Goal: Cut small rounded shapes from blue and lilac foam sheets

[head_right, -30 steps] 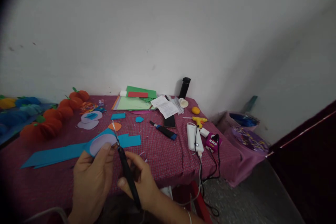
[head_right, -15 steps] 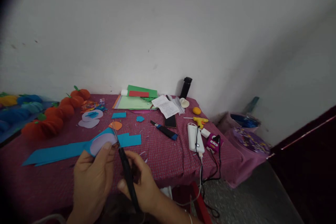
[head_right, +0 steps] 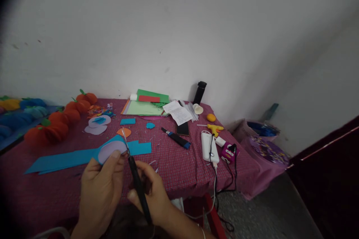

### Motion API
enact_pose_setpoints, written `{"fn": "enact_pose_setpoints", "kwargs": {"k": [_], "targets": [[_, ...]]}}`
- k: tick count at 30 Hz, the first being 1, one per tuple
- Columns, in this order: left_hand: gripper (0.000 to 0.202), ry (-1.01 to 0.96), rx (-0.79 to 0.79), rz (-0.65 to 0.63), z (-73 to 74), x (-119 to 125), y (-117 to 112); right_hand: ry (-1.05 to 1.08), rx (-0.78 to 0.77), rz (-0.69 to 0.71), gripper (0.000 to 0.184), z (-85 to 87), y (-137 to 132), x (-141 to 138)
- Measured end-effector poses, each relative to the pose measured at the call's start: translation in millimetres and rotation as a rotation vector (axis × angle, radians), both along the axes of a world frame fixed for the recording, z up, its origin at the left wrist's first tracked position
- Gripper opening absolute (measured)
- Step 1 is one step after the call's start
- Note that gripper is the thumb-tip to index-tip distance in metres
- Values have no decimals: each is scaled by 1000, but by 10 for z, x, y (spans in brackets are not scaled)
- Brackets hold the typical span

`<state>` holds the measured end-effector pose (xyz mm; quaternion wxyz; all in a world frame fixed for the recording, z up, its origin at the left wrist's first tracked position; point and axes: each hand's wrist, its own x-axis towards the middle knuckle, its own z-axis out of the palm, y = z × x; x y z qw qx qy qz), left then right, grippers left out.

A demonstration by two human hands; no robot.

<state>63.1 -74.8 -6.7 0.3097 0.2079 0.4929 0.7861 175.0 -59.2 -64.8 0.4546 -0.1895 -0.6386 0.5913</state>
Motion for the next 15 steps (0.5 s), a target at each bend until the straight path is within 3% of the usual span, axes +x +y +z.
{"fn": "enact_pose_setpoints", "kwargs": {"k": [7, 15], "targets": [[13, -84, 17, 11, -14, -9, 17, -17, -13, 9, 56, 13, 17, 9], [4, 15, 38, -12, -44, -12, 19, -20, -52, -10, 56, 4, -17, -35]]}}
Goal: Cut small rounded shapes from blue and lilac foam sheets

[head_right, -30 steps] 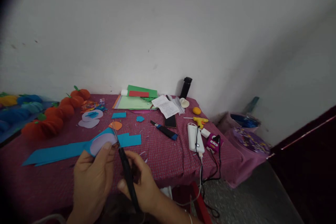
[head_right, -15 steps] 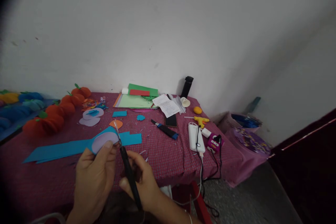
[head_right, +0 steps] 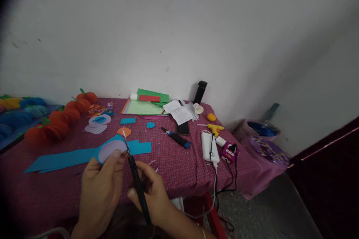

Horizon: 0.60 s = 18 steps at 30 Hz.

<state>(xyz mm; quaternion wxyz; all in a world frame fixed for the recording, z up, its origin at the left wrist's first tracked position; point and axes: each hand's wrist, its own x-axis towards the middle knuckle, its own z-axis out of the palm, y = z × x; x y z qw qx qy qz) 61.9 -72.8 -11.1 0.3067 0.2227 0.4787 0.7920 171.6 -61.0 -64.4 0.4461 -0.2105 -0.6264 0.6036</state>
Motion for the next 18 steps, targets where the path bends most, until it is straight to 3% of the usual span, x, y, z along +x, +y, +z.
{"fn": "enact_pose_setpoints", "kwargs": {"k": [5, 11, 18], "targets": [[8, -60, 7, -20, 11, -25, 11, 11, -78, 71, 59, -86, 45, 42], [14, -42, 7, -113, 4, -148, 18, -27, -125, 280, 69, 48, 126, 252], [15, 29, -91, -125, -32, -155, 2, -58, -148, 292, 73, 95, 149, 285]]}}
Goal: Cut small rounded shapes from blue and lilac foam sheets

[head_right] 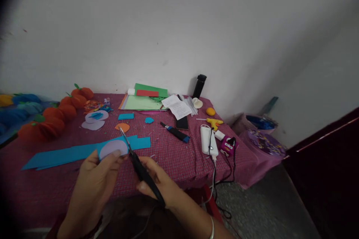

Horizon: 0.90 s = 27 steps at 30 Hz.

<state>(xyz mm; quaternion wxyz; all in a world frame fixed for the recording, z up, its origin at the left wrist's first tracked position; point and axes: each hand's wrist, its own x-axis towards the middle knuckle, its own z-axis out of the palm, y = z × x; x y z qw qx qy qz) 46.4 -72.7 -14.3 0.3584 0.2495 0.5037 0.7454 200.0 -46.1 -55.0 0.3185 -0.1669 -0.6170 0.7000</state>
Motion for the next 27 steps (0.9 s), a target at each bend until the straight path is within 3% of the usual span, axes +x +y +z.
{"fn": "enact_pose_setpoints", "kwargs": {"k": [8, 16, 27], "targets": [[12, 36, -8, 16, -52, -16, 12, 8, 12, -74, 71, -124, 28, -20], [15, -10, 8, -1, -20, 9, 13, -26, 57, -166, 61, -117, -11, -60], [18, 57, 17, -45, -13, -96, 10, -11, 43, -145, 59, -124, 17, -40]]}}
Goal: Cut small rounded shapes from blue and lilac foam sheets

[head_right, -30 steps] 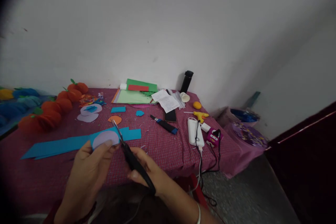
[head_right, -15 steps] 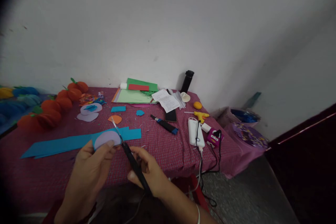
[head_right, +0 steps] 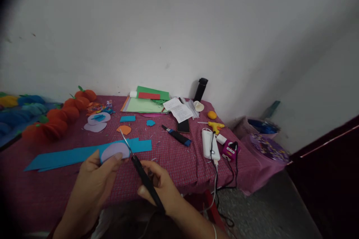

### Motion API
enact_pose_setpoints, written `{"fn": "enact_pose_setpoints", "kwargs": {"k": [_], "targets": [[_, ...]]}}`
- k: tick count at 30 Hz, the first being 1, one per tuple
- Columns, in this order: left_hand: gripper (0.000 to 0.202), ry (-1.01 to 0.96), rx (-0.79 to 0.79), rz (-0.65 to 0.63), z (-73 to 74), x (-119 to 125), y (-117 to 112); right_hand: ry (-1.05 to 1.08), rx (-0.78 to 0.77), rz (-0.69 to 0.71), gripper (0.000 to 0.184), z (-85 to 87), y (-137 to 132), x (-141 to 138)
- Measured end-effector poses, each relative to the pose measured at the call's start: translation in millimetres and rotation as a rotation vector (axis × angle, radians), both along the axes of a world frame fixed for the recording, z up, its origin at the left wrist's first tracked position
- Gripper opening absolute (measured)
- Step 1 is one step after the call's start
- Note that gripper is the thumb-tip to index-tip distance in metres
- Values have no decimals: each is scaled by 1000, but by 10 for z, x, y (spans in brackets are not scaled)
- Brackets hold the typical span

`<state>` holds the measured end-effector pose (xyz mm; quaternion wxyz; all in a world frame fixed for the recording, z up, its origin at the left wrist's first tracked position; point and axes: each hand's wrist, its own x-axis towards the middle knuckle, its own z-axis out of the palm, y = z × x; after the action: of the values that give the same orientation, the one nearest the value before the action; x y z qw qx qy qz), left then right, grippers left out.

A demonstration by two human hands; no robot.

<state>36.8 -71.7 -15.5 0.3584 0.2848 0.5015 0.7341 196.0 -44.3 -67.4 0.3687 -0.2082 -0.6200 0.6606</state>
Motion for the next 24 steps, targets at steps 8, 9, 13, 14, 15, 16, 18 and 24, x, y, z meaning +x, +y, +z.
{"fn": "enact_pose_setpoints", "kwargs": {"k": [8, 9, 13, 14, 15, 16, 18, 24], "targets": [[18, 0, -1, -34, 23, -46, 18, 44, -44, -40, 56, -10, -21, -5], [18, -6, -6, -37, 38, -47, 22, 44, -53, -30, 55, -11, -21, -2], [18, -36, -46, -86, 136, -54, 36, 76, -72, 28, 63, -4, -9, 32], [17, -40, -47, -105, 163, -57, 40, 81, -69, 39, 64, 1, -5, 44], [16, -40, -46, -123, 187, -60, 44, 82, -66, 48, 65, 10, -2, 57], [15, -39, -43, -138, 207, -65, 48, 81, -61, 54, 64, 22, 1, 69], [13, -34, -42, -159, 232, -77, 56, 69, -54, 59, 62, 57, 4, 92], [11, 3, -48, -215, 239, -136, 73, 55, 2, 73, 57, 137, 21, 170]]}}
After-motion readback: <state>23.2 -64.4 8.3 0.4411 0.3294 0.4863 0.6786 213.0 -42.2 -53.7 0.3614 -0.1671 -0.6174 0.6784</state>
